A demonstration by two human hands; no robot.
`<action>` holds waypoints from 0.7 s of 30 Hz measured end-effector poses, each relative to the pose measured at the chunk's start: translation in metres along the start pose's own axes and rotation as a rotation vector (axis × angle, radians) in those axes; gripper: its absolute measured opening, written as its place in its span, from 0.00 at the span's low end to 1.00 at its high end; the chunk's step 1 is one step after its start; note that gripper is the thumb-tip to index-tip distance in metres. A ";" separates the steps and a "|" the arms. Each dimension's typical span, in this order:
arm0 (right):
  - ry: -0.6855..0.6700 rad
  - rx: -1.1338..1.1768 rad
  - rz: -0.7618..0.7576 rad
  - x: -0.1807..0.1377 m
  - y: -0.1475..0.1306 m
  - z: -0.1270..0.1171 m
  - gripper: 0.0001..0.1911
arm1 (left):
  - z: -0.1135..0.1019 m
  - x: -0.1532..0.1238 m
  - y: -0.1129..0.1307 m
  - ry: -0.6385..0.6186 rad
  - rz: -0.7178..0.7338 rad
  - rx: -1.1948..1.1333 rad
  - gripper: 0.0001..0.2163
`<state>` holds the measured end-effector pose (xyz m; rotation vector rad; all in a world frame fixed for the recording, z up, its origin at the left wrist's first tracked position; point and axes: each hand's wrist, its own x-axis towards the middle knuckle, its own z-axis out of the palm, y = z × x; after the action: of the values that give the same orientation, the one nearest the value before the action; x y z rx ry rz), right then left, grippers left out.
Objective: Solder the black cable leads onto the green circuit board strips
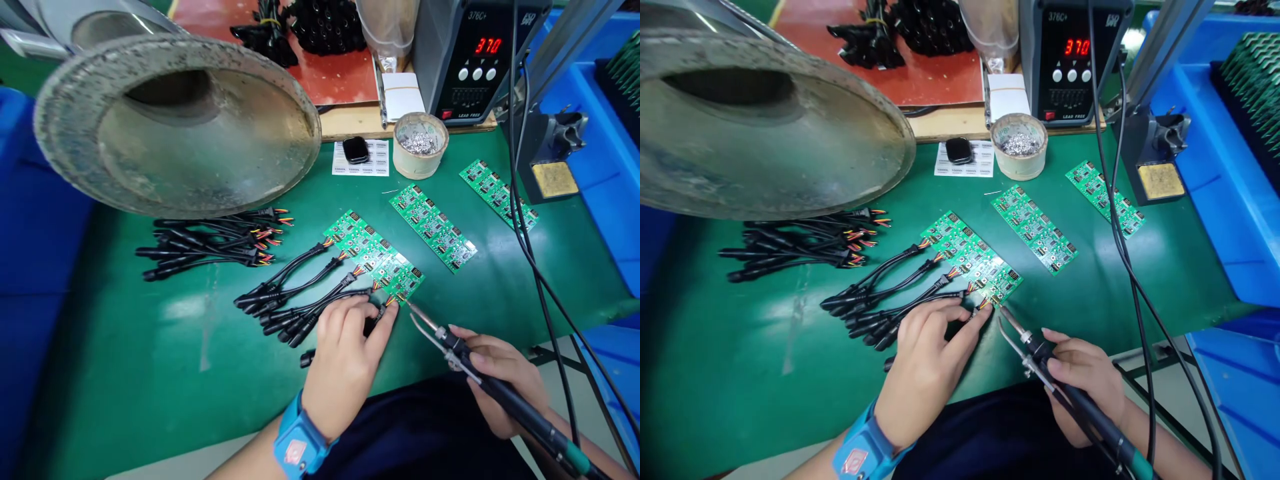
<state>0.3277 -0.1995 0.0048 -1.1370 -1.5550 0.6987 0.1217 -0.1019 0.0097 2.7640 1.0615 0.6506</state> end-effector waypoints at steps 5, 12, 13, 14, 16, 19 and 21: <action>0.221 -0.006 0.009 0.004 -0.003 -0.008 0.19 | 0.002 -0.001 -0.001 0.011 0.002 0.011 0.14; 0.505 0.010 0.023 0.024 0.010 -0.012 0.09 | -0.003 0.004 -0.007 0.052 -0.036 -0.158 0.10; 0.536 0.022 0.017 0.035 0.011 -0.013 0.09 | -0.010 0.007 -0.007 0.069 -0.063 -0.241 0.10; 0.562 0.021 0.004 0.048 0.012 -0.014 0.08 | -0.019 0.010 -0.006 0.092 -0.100 -0.340 0.10; 0.580 -0.049 -0.030 0.076 0.016 -0.017 0.09 | -0.043 0.017 0.000 0.152 -0.186 -0.594 0.08; 0.522 -0.291 -0.080 0.118 0.031 -0.021 0.13 | -0.083 0.019 0.015 0.266 -0.199 -1.008 0.09; 0.469 -0.347 -0.110 0.138 0.046 -0.021 0.15 | -0.101 0.012 0.026 0.278 -0.188 -1.042 0.13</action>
<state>0.3607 -0.0582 0.0260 -1.3424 -1.3444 0.0699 0.1023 -0.1188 0.1116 1.6920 0.6882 1.1550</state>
